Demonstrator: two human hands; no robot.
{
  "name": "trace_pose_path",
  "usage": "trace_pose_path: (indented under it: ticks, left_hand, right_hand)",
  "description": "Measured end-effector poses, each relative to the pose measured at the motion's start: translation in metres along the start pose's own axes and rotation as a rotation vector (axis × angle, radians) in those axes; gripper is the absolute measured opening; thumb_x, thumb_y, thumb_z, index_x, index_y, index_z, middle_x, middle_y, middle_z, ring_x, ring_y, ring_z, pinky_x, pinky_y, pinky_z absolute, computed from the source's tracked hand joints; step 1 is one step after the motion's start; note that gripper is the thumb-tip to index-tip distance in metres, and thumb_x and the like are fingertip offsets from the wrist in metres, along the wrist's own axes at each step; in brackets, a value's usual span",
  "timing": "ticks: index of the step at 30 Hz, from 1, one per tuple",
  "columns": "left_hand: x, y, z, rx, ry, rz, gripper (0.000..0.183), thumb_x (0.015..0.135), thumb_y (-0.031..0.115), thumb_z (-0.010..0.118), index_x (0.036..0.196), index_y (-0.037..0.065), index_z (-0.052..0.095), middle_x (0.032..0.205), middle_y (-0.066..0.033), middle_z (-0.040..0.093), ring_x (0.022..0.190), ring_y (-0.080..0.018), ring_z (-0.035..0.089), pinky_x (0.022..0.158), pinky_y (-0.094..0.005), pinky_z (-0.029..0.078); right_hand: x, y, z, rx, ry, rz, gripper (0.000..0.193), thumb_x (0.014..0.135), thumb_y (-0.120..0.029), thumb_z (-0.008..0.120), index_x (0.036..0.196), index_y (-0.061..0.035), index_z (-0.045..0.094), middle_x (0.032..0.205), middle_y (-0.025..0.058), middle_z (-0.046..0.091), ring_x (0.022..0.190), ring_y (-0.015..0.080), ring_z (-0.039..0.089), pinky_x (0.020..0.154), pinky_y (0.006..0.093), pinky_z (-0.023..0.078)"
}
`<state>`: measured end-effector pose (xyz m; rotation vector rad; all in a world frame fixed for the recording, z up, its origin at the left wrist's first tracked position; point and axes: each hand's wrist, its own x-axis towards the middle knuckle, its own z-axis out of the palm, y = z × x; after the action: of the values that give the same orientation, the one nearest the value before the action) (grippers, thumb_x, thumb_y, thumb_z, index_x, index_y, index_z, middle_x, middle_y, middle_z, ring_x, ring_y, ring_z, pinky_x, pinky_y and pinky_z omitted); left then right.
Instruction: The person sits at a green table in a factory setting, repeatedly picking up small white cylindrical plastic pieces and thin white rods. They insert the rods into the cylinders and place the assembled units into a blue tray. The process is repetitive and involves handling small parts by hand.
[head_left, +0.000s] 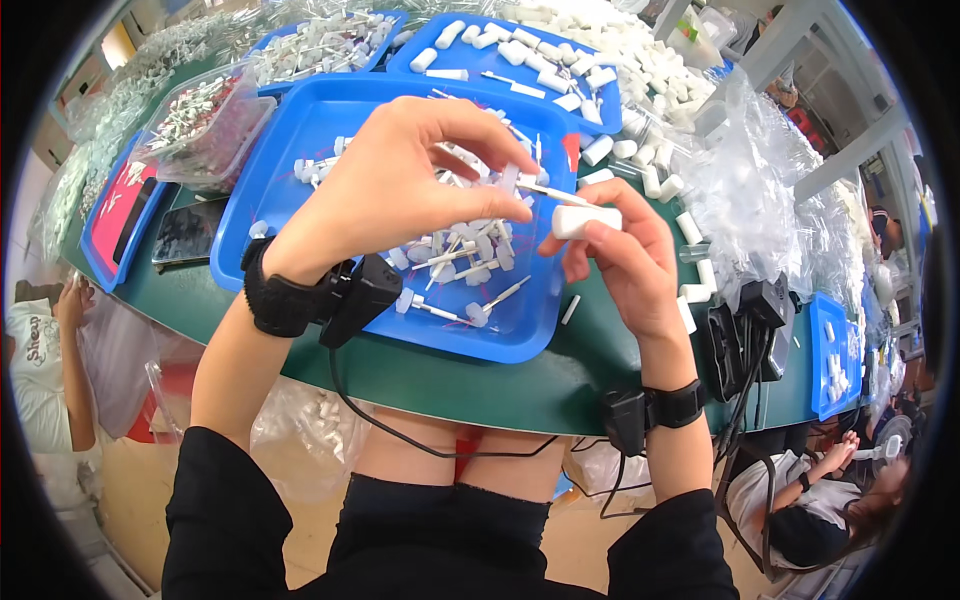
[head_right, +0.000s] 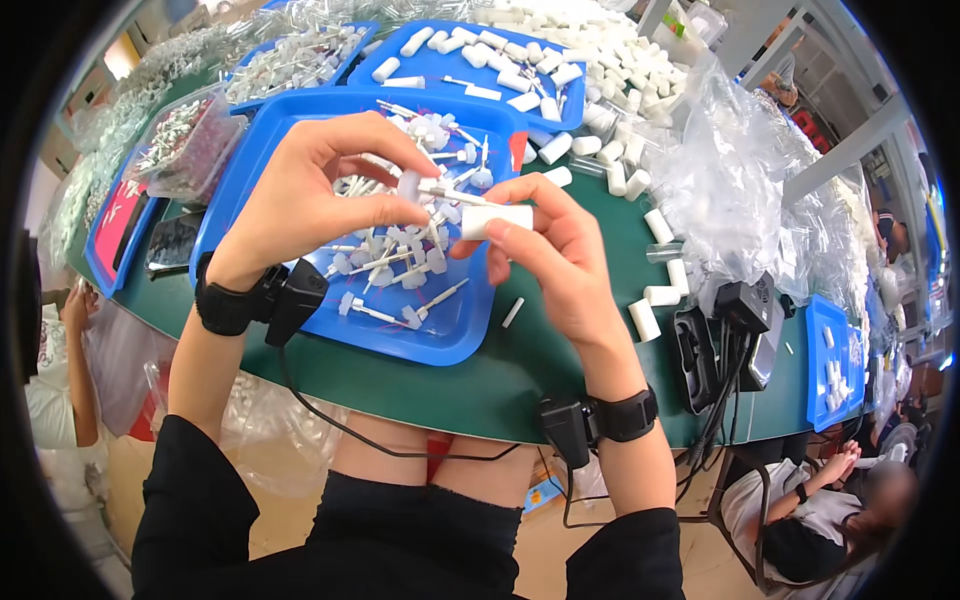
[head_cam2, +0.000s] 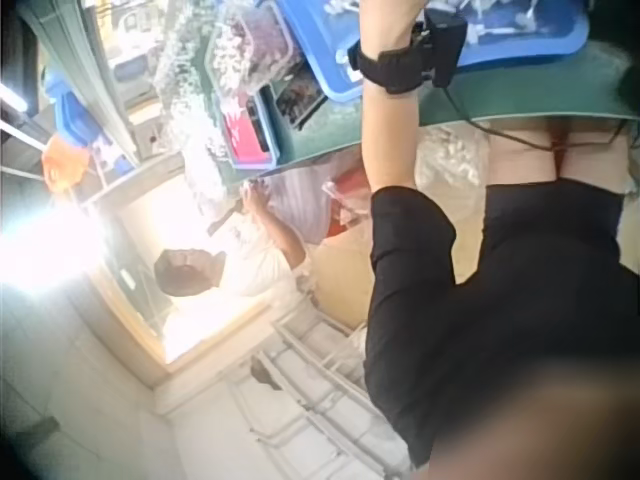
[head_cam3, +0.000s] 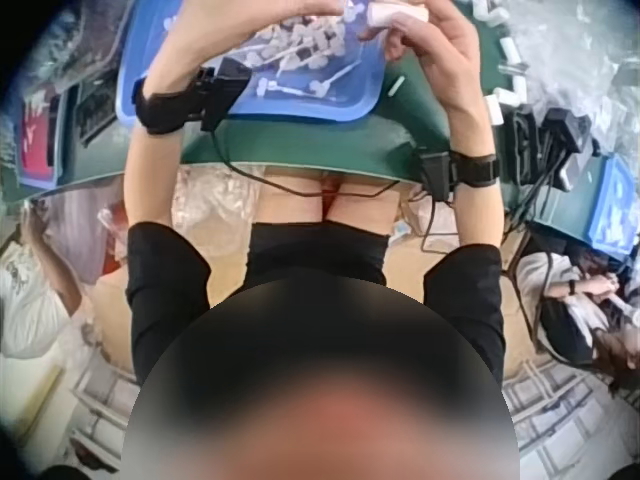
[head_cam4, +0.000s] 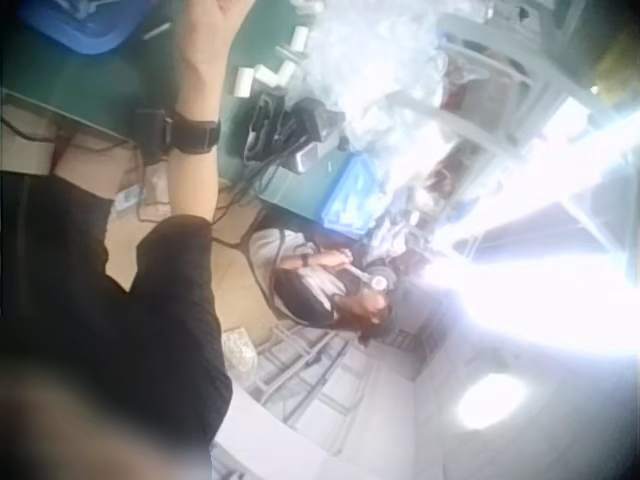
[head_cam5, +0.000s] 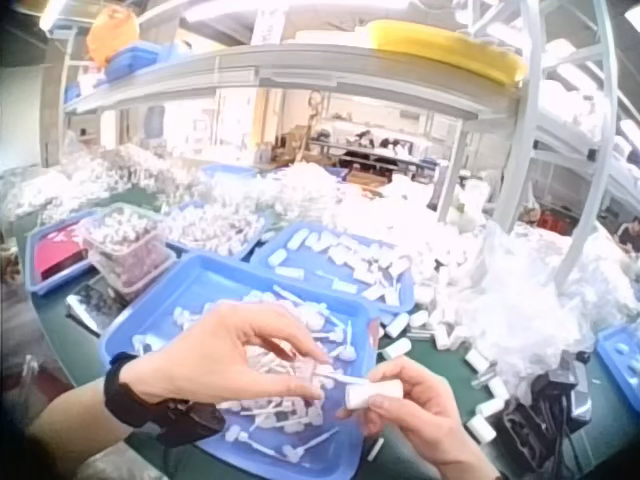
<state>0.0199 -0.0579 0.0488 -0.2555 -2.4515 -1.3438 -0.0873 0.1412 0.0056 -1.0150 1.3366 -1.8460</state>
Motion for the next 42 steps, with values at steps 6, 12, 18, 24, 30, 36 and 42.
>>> trace_pose_path:
  ticks: [6,12,18,24,30,36,42]
  left_hand:
    - [-0.014,-0.015,0.012,-0.491,0.01,-0.17,0.025,0.069,-0.007,0.069,0.093,-0.005,0.061,0.091,-0.0114,0.062,0.083,-0.0159,0.062,0.072,-0.0267,0.053]
    - [-0.022,-0.02,0.02,-0.661,0.046,-0.153,0.026,0.069,-0.008,0.068,0.094,-0.005,0.061,0.086,-0.0112,0.062,0.082,-0.0161,0.062,0.07,-0.0265,0.053]
    - [-0.025,-0.023,0.022,-0.598,0.045,-0.064,0.028,0.068,-0.012,0.066,0.095,-0.005,0.061,0.089,-0.0114,0.061,0.081,-0.0165,0.062,0.072,-0.0273,0.053]
    - [-0.024,-0.028,0.023,-0.316,0.137,0.078,0.03,0.068,-0.015,0.063,0.096,-0.003,0.063,0.095,-0.0117,0.06,0.089,-0.018,0.06,0.075,-0.0286,0.054]
    - [-0.023,-0.035,0.026,-0.273,0.202,0.145,0.034,0.067,-0.014,0.064,0.098,-0.001,0.063,0.099,-0.0129,0.059,0.093,-0.0191,0.058,0.077,-0.0295,0.053]
    - [-0.025,-0.031,0.024,-0.443,0.171,-0.047,0.038,0.069,-0.013,0.064,0.105,-0.001,0.062,0.101,-0.0127,0.059,0.095,-0.0192,0.058,0.08,-0.0294,0.053]
    - [-0.026,-0.024,0.03,-0.461,0.167,-0.032,0.036,0.07,-0.013,0.062,0.105,-0.003,0.061,0.102,-0.0145,0.061,0.098,-0.0203,0.058,0.08,-0.0301,0.053]
  right_hand:
    - [0.0,0.0,-0.002,-0.059,0.124,-0.184,0.025,0.082,-0.009,0.06,0.104,0.0019,0.054,0.087,0.0103,0.062,0.07,0.0114,0.056,0.063,0.0245,0.046]
    - [-0.001,-0.001,-0.005,-0.079,0.139,-0.243,0.025,0.082,-0.009,0.062,0.103,0.0024,0.054,0.09,0.0122,0.062,0.075,0.0163,0.06,0.068,0.028,0.049]
    - [-0.001,-0.003,-0.006,-0.132,0.049,-0.214,0.022,0.082,-0.005,0.062,0.101,0.004,0.056,0.091,0.0121,0.062,0.076,0.0166,0.061,0.069,0.0274,0.05]
    - [-0.001,-0.008,0.004,-0.35,0.145,-0.171,0.021,0.081,-0.008,0.063,0.098,0.0034,0.058,0.084,0.0089,0.063,0.072,0.0123,0.061,0.063,0.0227,0.048]
    - [-0.001,-0.001,0.011,-0.413,0.164,-0.013,0.016,0.081,-0.005,0.063,0.095,0.0015,0.059,0.084,0.0058,0.064,0.073,0.0086,0.06,0.062,0.0204,0.046]
    - [0.002,0.008,0.01,-0.403,0.225,-0.166,0.02,0.078,-0.003,0.066,0.096,0.0022,0.059,0.09,0.0085,0.065,0.081,0.0112,0.062,0.07,0.0208,0.047]
    - [-0.001,0.01,0.012,-0.411,0.15,-0.148,0.022,0.076,-0.003,0.068,0.096,0.0028,0.059,0.087,0.009,0.067,0.079,0.0114,0.063,0.071,0.0226,0.048]
